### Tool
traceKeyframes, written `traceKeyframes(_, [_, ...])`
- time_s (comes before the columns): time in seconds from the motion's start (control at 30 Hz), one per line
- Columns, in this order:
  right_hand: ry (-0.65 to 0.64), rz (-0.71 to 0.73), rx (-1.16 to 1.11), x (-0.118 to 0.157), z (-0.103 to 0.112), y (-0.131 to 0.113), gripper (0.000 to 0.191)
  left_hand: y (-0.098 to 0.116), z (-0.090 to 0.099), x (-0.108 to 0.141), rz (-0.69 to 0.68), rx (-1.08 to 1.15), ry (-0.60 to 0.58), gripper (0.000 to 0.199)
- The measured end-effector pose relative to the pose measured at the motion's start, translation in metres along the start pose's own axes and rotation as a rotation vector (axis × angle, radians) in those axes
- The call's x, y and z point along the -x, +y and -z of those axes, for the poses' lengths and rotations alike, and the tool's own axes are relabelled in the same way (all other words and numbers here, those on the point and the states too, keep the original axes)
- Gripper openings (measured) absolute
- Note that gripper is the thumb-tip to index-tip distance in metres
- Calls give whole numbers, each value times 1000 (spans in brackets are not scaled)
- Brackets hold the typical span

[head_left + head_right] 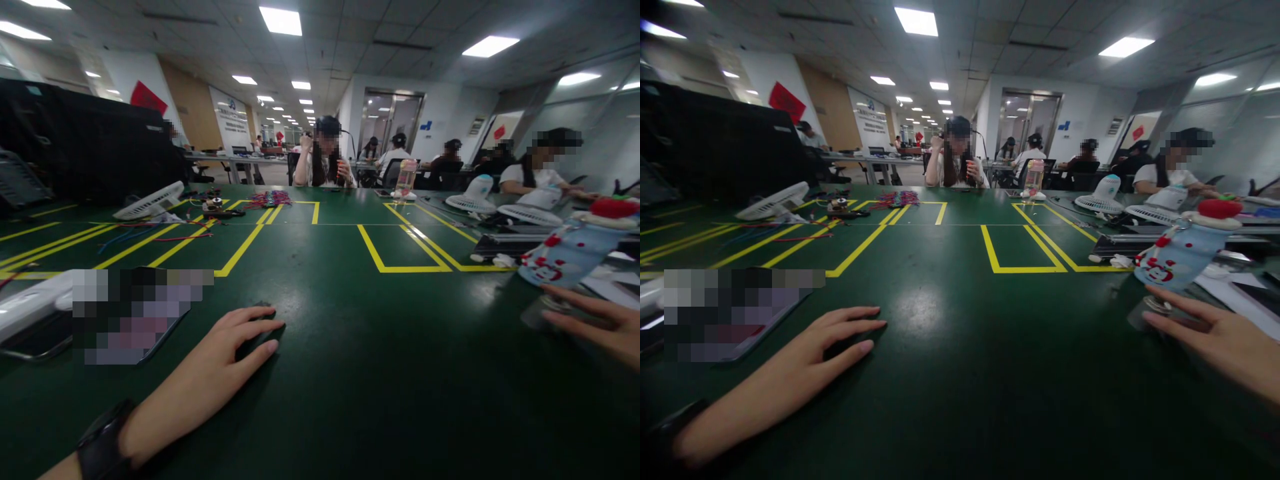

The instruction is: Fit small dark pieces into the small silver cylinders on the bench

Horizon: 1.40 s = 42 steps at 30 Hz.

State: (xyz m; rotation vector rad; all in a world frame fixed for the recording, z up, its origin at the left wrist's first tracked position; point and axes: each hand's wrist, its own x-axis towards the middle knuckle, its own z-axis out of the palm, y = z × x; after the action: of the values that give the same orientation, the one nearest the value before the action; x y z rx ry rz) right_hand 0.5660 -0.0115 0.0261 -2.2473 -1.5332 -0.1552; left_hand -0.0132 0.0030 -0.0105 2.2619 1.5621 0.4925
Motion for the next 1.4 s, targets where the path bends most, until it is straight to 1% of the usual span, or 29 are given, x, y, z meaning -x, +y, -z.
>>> traceKeyframes(0.07, [-139,-102,-4,10,2,-18,55,1,0,-1,-7,-6,4,39])
traceKeyframes(0.1, [-168,-117,-14,15,1,-31,58,2,0,-2,-7,-9,3,39])
traceKeyframes(0.13, [-158,-84,-41,21,-1,-47,58,4,1,-4,-5,-13,2,39])
traceKeyframes(0.17, [-150,7,-93,28,-4,-66,57,6,2,-5,-3,-21,2,39])
traceKeyframes(0.23, [-165,285,-236,47,-13,-109,55,14,4,-8,-3,-59,14,39])
traceKeyframes(0.27, [-189,433,-306,57,-19,-133,53,19,6,-10,-9,-93,24,39])
traceKeyframes(0.33, [-283,656,-428,80,-30,-179,48,29,11,-13,-24,-176,43,38])
traceKeyframes(0.4, [-399,781,-530,101,-38,-218,44,39,13,-16,-29,-238,59,36])
traceKeyframes(0.43, [-448,820,-572,109,-41,-232,44,44,13,-17,-32,-240,68,34])
traceKeyframes(0.5, [-507,865,-633,120,-46,-249,43,53,10,-18,-61,-162,86,29])
traceKeyframes(0.57, [-494,848,-670,125,-52,-254,45,64,5,-19,-133,4,85,23])
traceKeyframes(0.67, [-467,728,-740,126,-60,-251,58,83,-2,-21,-237,221,68,18])
traceKeyframes(0.73, [-499,661,-783,127,-63,-249,62,95,-4,-23,-284,296,57,12])
traceKeyframes(0.8, [-545,641,-792,127,-65,-249,60,103,-4,-26,-314,349,54,12])
traceKeyframes(0.87, [-556,638,-773,128,-65,-250,60,106,-4,-28,-327,386,69,14])
traceKeyframes(1.0, [-519,652,-730,128,-64,-250,59,104,-1,-26,-338,407,116,13])
traceKeyframes(1.1, [-490,705,-731,127,-59,-249,51,96,1,-23,-295,384,159,12])
traceKeyframes(1.17, [-477,754,-728,127,-55,-249,44,89,-1,-23,-263,347,132,12])
traceKeyframes(1.23, [-466,779,-716,128,-54,-248,40,83,-6,-24,-261,264,62,11])
traceKeyframes(1.3, [-447,789,-711,130,-55,-248,42,79,-11,-25,-273,160,6,9])
traceKeyframes(1.4, [-444,784,-727,131,-56,-248,47,77,-16,-25,-274,82,-18,8])
